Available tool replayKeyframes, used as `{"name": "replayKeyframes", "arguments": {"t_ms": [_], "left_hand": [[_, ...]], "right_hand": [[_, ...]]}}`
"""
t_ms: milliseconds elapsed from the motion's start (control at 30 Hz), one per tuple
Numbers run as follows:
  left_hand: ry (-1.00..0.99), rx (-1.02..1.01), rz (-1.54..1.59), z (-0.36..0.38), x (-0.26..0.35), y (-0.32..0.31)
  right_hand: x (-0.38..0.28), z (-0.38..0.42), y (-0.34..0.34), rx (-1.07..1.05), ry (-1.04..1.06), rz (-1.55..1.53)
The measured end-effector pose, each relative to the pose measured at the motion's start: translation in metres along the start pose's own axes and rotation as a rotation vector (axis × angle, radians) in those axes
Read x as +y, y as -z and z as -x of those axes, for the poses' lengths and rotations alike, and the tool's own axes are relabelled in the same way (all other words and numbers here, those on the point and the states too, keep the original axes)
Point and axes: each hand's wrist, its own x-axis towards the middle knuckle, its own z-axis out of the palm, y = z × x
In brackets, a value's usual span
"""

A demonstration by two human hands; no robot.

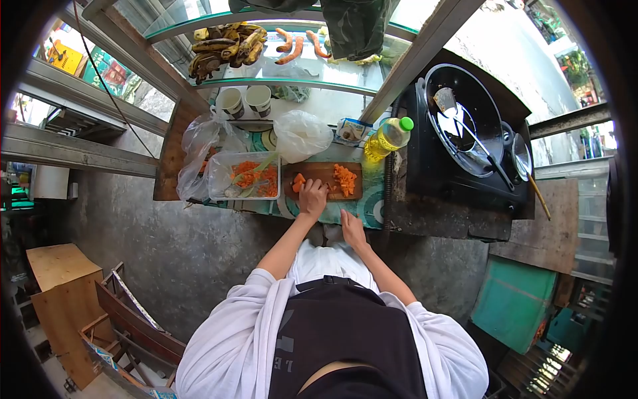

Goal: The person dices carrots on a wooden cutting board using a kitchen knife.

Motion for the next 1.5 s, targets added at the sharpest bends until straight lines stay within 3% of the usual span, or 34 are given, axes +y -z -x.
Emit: {"name": "replayKeyframes", "arguments": {"t_ms": [300,600,833,900,1300,1500], "left_hand": [[0.022,-0.01,-0.004,0.001,0.001,-0.001],[0.037,-0.039,-0.011,0.004,0.001,-0.001],[0.047,-0.053,-0.014,0.005,0.0,-0.001],[0.051,-0.044,-0.015,0.004,0.001,-0.002],[0.059,-0.015,-0.024,0.006,0.003,0.0],[0.049,-0.028,-0.04,0.006,0.0,-0.002]], "right_hand": [[-0.009,-0.007,-0.002,0.004,-0.067,0.148],[0.008,-0.003,-0.002,0.037,0.091,0.02],[-0.005,0.001,0.006,0.014,0.043,0.067],[-0.012,0.001,0.008,-0.015,-0.078,0.103],[0.001,-0.002,0.005,0.012,0.047,0.045],[-0.004,-0.003,0.006,-0.019,-0.007,0.052]]}}
